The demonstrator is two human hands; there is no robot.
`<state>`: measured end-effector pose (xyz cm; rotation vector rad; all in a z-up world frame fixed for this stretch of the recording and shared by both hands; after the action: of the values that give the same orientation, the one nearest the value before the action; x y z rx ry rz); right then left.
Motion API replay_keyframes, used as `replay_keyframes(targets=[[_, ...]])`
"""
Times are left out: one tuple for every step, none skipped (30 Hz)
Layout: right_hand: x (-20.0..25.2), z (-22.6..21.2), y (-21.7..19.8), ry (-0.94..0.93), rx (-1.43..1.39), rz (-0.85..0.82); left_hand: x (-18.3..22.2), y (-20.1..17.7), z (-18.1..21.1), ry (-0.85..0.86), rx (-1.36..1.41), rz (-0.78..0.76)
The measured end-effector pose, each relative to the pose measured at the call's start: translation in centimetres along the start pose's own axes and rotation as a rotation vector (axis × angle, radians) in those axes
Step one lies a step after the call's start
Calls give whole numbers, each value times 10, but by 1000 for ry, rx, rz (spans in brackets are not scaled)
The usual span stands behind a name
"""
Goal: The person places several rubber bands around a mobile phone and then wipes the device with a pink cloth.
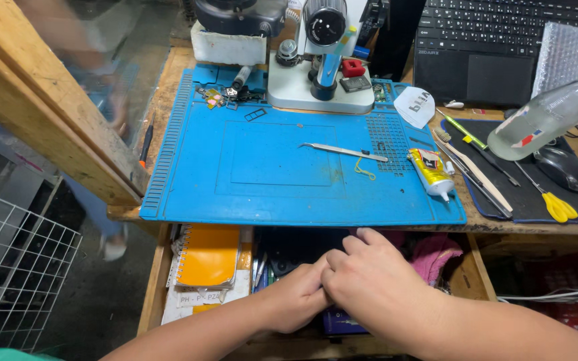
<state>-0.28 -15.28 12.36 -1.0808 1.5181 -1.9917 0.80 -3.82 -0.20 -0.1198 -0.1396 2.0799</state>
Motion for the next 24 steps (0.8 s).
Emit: replay_keyframes(targets=[[-1, 1, -4, 13, 35, 58, -1, -2, -3, 20, 16, 31], [-1, 2, -9, 26, 71, 115, -1, -4, -5, 41, 31, 62], [2, 3, -17, 19, 60, 243, -1, -6, -6, 72, 71, 61], [8, 4, -24, 13, 48, 372, -1, -8, -8, 104, 111, 60], [15, 6, -30, 6, 37, 501, -2, -9, -8, 134, 150, 60], [25, 9, -35, -12, -15, 582, -3, -9, -9, 164, 309, 28], [37, 13, -38, -33, -65, 662, -3, -8, -9, 195, 467, 0], [47, 19, -39, -55, -116, 742, -4, -8, -8, 226, 625, -29], [53, 26, -36, -39, -147, 819, -4, -6, -9, 191, 781, -61], [58, 32, -31, -22, -179, 896, -4, -4, -9, 156, 936, -94], [61, 36, -23, -3, -213, 972, -3, -2, -9, 119, 1092, -129], [60, 41, -11, 21, -304, 968, -2, -3, -6, 158, 1100, -125], [58, 46, 2, 49, -394, 962, -1, -5, -4, 195, 1107, -123], [56, 50, 16, 77, -484, 955, 0, -7, -2, 232, 1114, -122], [52, 53, 29, 79, -577, 939, -1, -9, -2, 226, 1170, -128], [47, 55, 42, 80, -669, 922, -2, -10, -1, 220, 1226, -134], [42, 58, 54, 81, -764, 902, -2, -11, -2, 213, 1282, -138], [37, 59, 64, 41, -856, 902, -1, -12, -2, 229, 1276, -142], [32, 60, 73, 2, -951, 900, 0, -13, -1, 242, 1270, -147], [28, 62, 80, -37, -1046, 898, 0, -14, -2, 254, 1264, -151], [27, 63, 86, -39, -1044, 898, 1, -14, -3, 246, 1277, -153], [26, 64, 92, -40, -1042, 899, 0, -15, -5, 237, 1290, -155], [26, 64, 95, -39, -1037, 900, -1, -16, -6, 228, 1302, -160], [26, 64, 99, -35, -1042, 900, -1, -16, -7, 218, 1313, -161]])
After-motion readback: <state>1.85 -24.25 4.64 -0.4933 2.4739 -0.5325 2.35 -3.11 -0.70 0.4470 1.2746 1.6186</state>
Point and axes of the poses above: each hand's wrist, its own x-axis away from the middle knuckle, its own y-axis out of the palm, z = x × y, the point moved 3 cm from there along -x, towards the middle knuckle, and after that the axes turned 11 degrees about -z, right-handed, at the moved point
